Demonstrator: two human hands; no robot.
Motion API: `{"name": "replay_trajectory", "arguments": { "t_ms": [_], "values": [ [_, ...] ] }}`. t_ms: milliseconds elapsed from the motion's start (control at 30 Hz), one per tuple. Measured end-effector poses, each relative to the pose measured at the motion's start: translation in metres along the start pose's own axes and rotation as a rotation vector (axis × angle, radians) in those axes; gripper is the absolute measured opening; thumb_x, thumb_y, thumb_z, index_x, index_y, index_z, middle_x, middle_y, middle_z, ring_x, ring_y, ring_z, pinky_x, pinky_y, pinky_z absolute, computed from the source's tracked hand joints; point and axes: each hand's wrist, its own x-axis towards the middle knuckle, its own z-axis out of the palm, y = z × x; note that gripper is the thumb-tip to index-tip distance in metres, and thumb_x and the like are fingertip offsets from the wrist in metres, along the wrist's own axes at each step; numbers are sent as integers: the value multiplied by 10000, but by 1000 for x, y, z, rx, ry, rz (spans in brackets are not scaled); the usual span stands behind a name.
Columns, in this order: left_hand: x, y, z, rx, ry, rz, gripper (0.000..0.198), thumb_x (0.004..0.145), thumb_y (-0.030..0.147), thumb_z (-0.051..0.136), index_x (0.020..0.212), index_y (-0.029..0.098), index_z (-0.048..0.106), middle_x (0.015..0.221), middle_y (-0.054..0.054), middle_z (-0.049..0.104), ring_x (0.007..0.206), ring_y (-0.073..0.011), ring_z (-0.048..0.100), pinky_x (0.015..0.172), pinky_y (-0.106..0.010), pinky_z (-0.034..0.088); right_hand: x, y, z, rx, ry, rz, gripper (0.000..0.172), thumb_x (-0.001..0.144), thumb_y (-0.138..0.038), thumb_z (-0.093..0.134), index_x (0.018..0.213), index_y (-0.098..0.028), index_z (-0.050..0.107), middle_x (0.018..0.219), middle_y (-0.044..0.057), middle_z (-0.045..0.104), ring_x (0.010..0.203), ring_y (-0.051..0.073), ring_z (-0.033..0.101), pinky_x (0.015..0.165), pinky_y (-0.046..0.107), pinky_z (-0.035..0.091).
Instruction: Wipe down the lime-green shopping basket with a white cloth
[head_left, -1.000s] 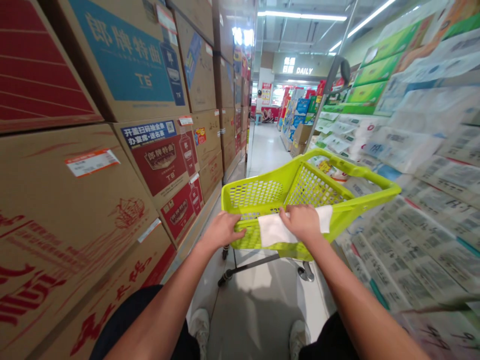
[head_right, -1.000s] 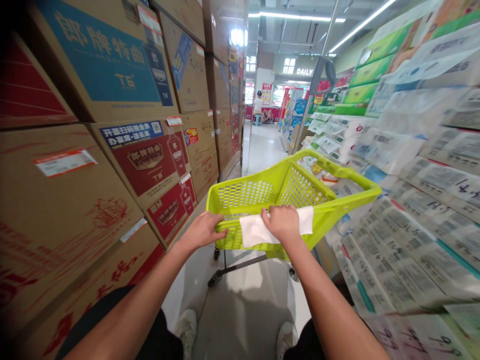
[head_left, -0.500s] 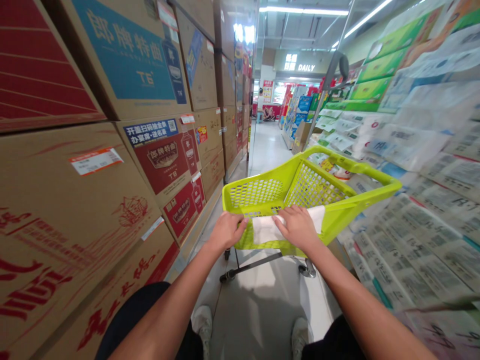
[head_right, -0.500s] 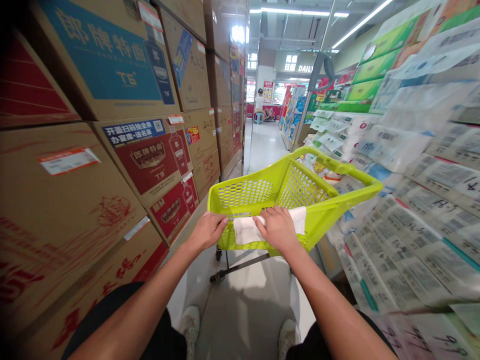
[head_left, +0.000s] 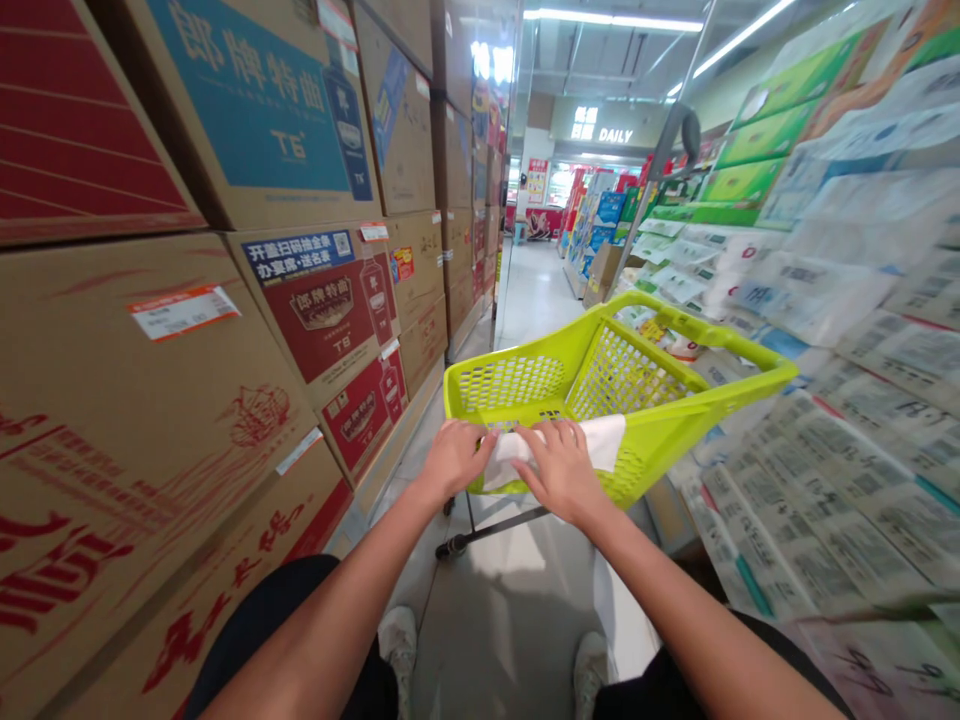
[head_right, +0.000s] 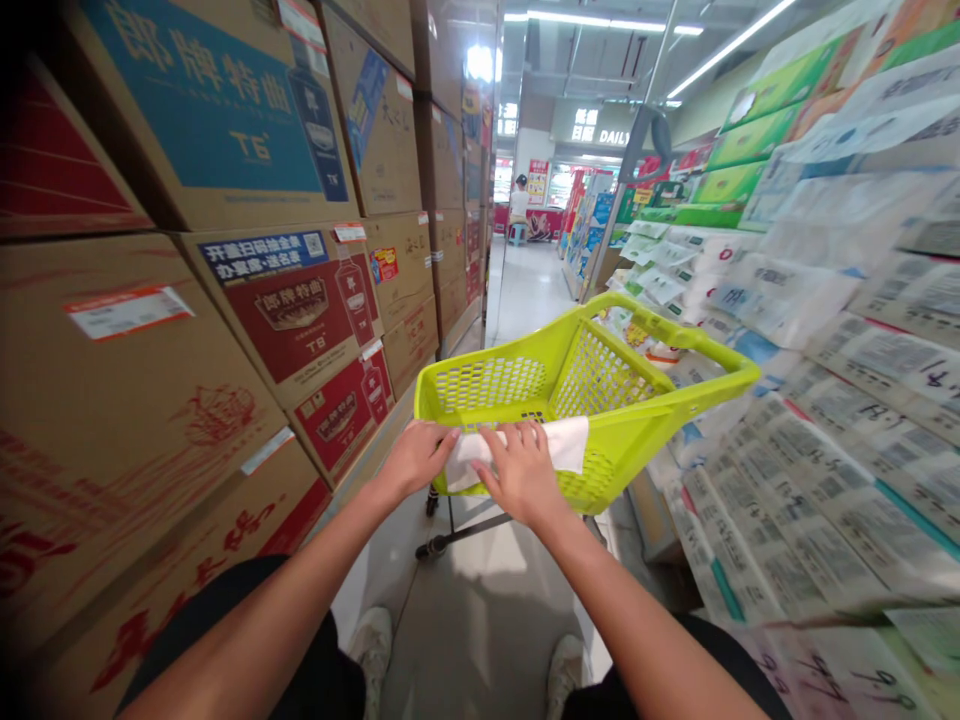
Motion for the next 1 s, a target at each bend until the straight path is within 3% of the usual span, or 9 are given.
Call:
{"name": "replay_trajectory", "arguments": {
  "t_ms": [100,233,333,400,567,633,733,900,1000],
  "values": [
    [1,-4,-6,2,-14,-65,678,1133,521,286,843,187,800,868,-131,815,851,-268,744,808,-371,434,1,15,-4,12,-42,-9,435,1120,-467,436,1348,-211,704,1188,122,717,1124,294,556,1051,436,330],
    [0,-9,-9,37,-30,-86,713,1134,534,258,816,194,798,836,-132,806,818,-264,742,783,-366,433,-5,87,-22,-190,3,207,462,1118,-412,388,908,-206,743,925,110,682,959,283,532,939,427,337],
    [-1,-7,-5,88,-8,-69,682,1135,505,269,886,182,815,906,-144,817,885,-274,751,860,-384,457,-11,119,-27,-290,106,326,451,1101,-397,401,893,-197,748,962,126,693,990,299,527,984,450,338],
    [-2,-3,-2,123,0,-55,653,1133,487,288,910,179,819,935,-146,822,917,-285,755,900,-406,458,-13,111,-21,-271,142,330,410,1087,-416,435,969,-198,762,1045,127,705,1050,311,529,1074,482,322],
    [-2,3,2,139,-12,-53,650,1132,492,304,894,187,826,911,-140,823,904,-293,764,900,-427,460,-9,34,12,-102,141,171,391,1047,-475,535,1231,-190,730,1226,145,690,1200,333,529,1238,562,214],
    [-1,1,0,143,-30,-42,686,1137,509,279,886,182,828,918,-146,824,915,-296,768,901,-428,464,-6,22,19,-78,127,108,418,1048,-473,536,1300,-186,706,1254,147,693,1215,327,534,1250,547,216],
    [1,-7,-3,165,-53,-56,754,1146,513,211,880,158,820,932,-165,824,934,-300,773,912,-430,468,-5,52,12,-127,89,62,363,1073,-413,473,1182,-196,742,1102,113,717,1099,294,561,1242,486,262],
    [1,-8,-1,183,-52,-68,763,1153,464,165,905,144,811,970,-175,826,950,-295,769,923,-426,468,-14,138,-12,-265,211,299,345,1048,-356,443,920,-223,734,912,99,671,1009,306,543,1211,512,299],
    [-1,0,3,177,-18,-64,753,1151,449,166,884,151,804,940,-165,824,913,-282,766,905,-422,464,-16,121,-7,-229,246,308,328,1043,-362,464,937,-220,740,961,109,679,1052,317,534,1163,524,325]
  ]
}}
